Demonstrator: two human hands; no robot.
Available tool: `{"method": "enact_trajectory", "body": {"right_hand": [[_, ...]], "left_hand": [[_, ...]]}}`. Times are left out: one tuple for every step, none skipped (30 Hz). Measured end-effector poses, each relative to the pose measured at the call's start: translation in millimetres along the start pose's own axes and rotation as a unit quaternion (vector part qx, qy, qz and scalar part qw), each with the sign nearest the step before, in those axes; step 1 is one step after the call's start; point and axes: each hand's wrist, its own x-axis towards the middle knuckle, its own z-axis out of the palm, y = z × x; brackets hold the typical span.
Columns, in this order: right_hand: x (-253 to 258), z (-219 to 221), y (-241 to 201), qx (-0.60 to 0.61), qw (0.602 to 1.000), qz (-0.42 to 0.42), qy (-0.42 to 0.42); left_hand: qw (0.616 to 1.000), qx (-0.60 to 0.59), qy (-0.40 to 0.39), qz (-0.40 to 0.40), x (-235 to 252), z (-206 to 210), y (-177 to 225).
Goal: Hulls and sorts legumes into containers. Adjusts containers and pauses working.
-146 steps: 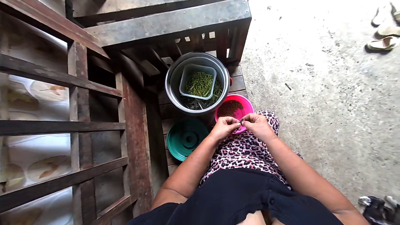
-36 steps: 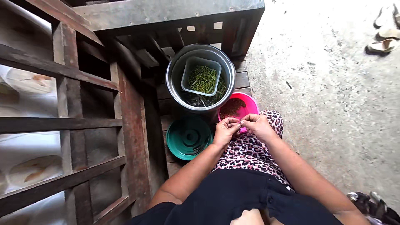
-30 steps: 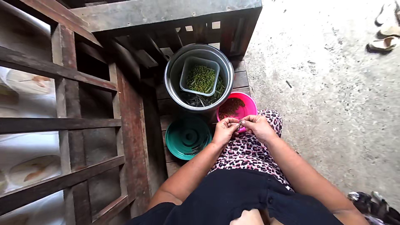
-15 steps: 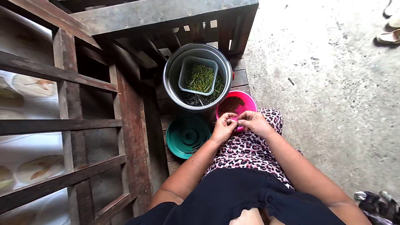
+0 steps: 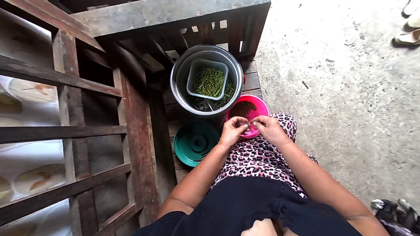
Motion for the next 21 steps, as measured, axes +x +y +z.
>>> {"method": "enact_trajectory", "body": {"right_hand": [[-1.9,0.8,-1.0,0.020,1.000,0.005,0.002],[-2.9,1.1,-1.9,0.041,0.999,0.014,-0.003],[-3.4,1.0,-3.0,0.059,0.998,0.026,-0.012],[-3.7,0.9,-3.9,0.073,0.996,0.038,-0.019],[-4.0,1.1,-4.0,0.082,0.995,0.048,-0.021],[-4.2,1.4,-3.8,0.087,0.995,0.054,-0.019],[-4.3,1.7,-3.4,0.090,0.994,0.055,-0.015],[-4.2,1.9,-2.9,0.094,0.994,0.054,-0.014],[-4.5,2.0,-2.4,0.098,0.994,0.053,-0.015],[-4.7,1.8,-2.3,0.102,0.993,0.055,-0.016],[-4.8,1.3,-2.6,0.105,0.993,0.060,-0.016],[-4.8,0.7,-3.0,0.108,0.992,0.063,-0.016],[-4.9,0.5,-2.9,0.112,0.992,0.063,-0.017],[-4.8,0.6,-2.4,0.119,0.991,0.063,-0.018],[-4.7,0.9,-1.6,0.127,0.990,0.063,-0.019],[-4.5,0.9,-1.0,0.131,0.989,0.064,-0.020],[-4.3,0.6,-0.6,0.133,0.989,0.067,-0.023],[-4.4,-0.3,-0.5,0.136,0.988,0.072,-0.028],[-4.5,-1.3,0.1,0.145,0.985,0.082,-0.036],[-4.4,-2.2,0.4,0.161,0.982,0.093,-0.043],[-4.1,-2.8,1.7,0.182,0.977,0.102,-0.049]], "left_hand": [[1.000,-0.003,0.001,0.006,0.3,0.9,-1.1],[1.000,-0.001,-0.001,0.011,0.7,1.7,-1.9],[1.000,0.005,-0.004,0.013,1.1,2.4,-2.1],[1.000,0.008,-0.004,0.014,1.5,3.1,-1.9],[1.000,0.010,-0.004,0.013,1.8,3.8,-1.4],[1.000,0.012,-0.003,0.012,2.4,4.0,-1.1],[1.000,0.014,-0.001,0.012,3.2,3.8,-0.7],[1.000,0.016,0.001,0.010,3.9,3.1,-0.8],[1.000,0.014,0.003,0.008,4.4,2.7,-1.1],[1.000,0.006,0.005,0.003,5.1,2.6,-1.3],[1.000,-0.006,0.004,-0.004,6.0,2.6,-1.5],[1.000,-0.022,0.002,-0.014,6.7,3.0,-1.2],[0.999,-0.035,-0.001,-0.027,6.8,3.9,0.3],[0.998,-0.044,-0.002,-0.039,6.7,4.8,1.9],[0.998,-0.048,-0.003,-0.048,6.7,5.3,3.0],[0.998,-0.046,-0.006,-0.051,6.7,5.5,3.5],[0.998,-0.039,-0.011,-0.049,7.0,5.3,3.6],[0.998,-0.031,-0.016,-0.047,7.1,5.0,3.3],[0.998,-0.027,-0.020,-0.045,7.3,4.8,2.7],[0.998,-0.026,-0.022,-0.046,7.6,4.6,2.8],[0.998,-0.028,-0.025,-0.048,8.0,4.6,3.0]]}}
